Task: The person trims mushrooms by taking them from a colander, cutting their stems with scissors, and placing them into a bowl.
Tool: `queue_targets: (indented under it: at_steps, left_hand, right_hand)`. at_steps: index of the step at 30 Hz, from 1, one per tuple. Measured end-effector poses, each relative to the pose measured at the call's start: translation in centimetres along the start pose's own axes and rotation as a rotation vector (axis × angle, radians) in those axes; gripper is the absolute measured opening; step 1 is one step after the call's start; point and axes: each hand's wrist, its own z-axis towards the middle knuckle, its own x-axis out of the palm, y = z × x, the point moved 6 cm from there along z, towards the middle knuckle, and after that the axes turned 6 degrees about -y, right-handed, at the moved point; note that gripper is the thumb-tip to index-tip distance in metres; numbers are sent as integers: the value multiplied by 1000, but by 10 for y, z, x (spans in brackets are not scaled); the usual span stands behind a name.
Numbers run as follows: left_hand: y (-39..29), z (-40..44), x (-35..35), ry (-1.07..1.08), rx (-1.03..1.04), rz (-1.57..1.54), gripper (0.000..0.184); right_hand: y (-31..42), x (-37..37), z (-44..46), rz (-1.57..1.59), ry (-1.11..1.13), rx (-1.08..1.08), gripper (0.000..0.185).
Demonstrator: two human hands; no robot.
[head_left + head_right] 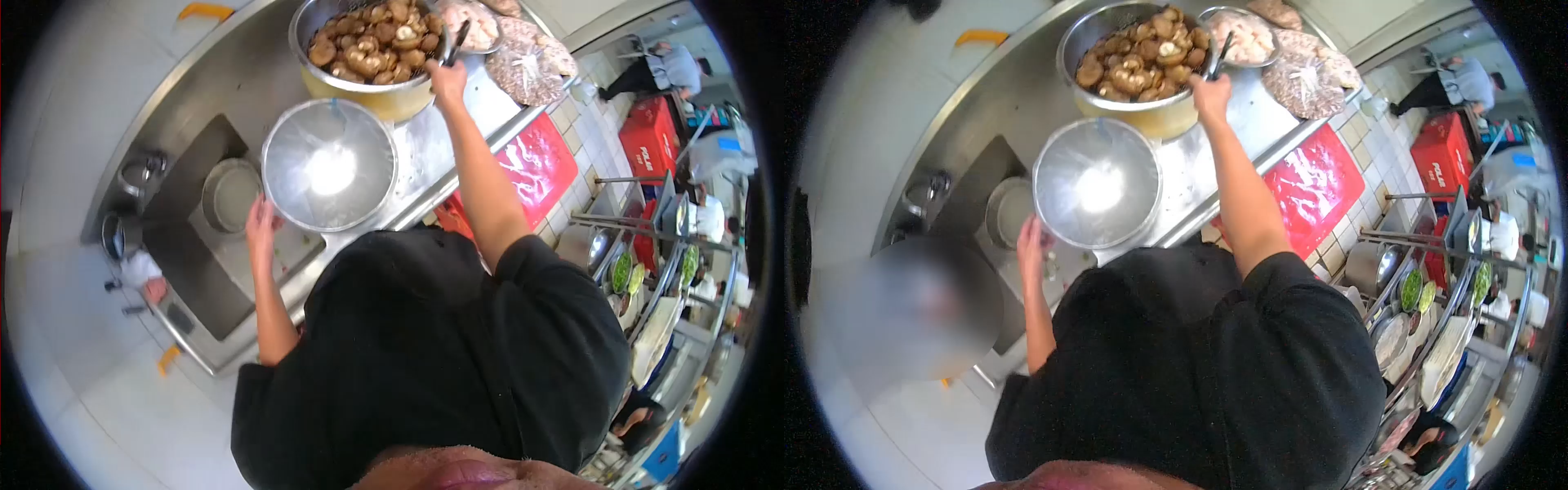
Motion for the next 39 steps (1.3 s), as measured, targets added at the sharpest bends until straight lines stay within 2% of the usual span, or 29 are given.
queue_targets:
  at_steps: [2,3,5,8,11,12,15,16,18,19,20,22,24,26,27,28,29,30,32,34,35,36,37,38,39]
  left_hand:
    - [-35,-1,-9,-43,129,110,38]
    - [9,-29,46,-60,104,109,37]
    - [13,-13,38,-161,192,254,34]
    - [4,-19,33,-214,79,207,32]
    - [-7,-26,37,-164,59,196,32]
    - [-14,-30,38,-158,-7,239,33]
    - [-32,-28,28,-551,267,991,42]
    - [-55,-35,45,-526,411,918,44]
    - [-132,-67,96,-467,692,757,47]
    - [-154,-72,129,-326,727,565,50]
    - [-176,-77,165,-185,754,374,52]
    - [-221,-99,244,131,742,197,52]
    - [-233,-94,301,364,536,-96,54]
    - [-240,-86,328,587,345,143,54]
    - [-243,-87,337,691,251,260,53]
    - [-242,-98,346,884,173,322,54]
    - [-226,-101,353,970,108,278,52]
    - [-214,-101,358,942,93,141,51]
    - [-197,-109,365,826,93,-79,44]
    - [-191,-115,372,726,38,-295,42]
    - [-190,-116,375,683,20,-443,41]
    - [-194,-119,379,681,71,-438,41]
    - [-202,-126,383,572,188,-415,41]
    - [-198,-130,391,560,210,-363,41]
    - [-191,-131,398,549,235,-312,41]
  right_hand:
    - [0,19,-7,31,-16,109,37]
    - [-13,-40,32,-131,-21,18,38]
    - [-25,-38,44,-52,34,56,35]
    - [-14,-59,45,-17,129,160,30]
    - [-15,-78,58,2,183,174,24]
    - [-16,-82,64,-33,228,164,31]
    - [-6,-107,83,-311,127,-93,42]
    - [19,-121,76,-454,106,-195,45]
    - [54,-135,57,-446,122,-369,37]
    - [71,-141,43,-443,131,-453,34]
    - [89,-141,27,-531,272,-468,32]
    - [98,-133,4,-516,450,-725,37]
    - [109,-125,-16,-472,587,-946,38]
    - [123,-123,-32,-460,736,-1142,38]
    - [126,-125,-32,-439,721,-1188,38]
    - [128,-127,-35,-418,708,-1231,38]
    - [127,-129,-37,-394,697,-1272,38]
    - [119,-131,-33,-504,708,-1271,43]
    - [138,-154,-37,-478,399,-1250,50]
    - [121,-176,-25,-390,192,-1081,54]
    - [88,-177,-11,-103,370,-647,51]
    - [53,-175,-7,172,523,-200,49]
    - [22,-170,-16,436,650,260,48]
    - [15,-164,-35,747,930,479,50]
    - [19,-159,-55,878,1040,594,42]
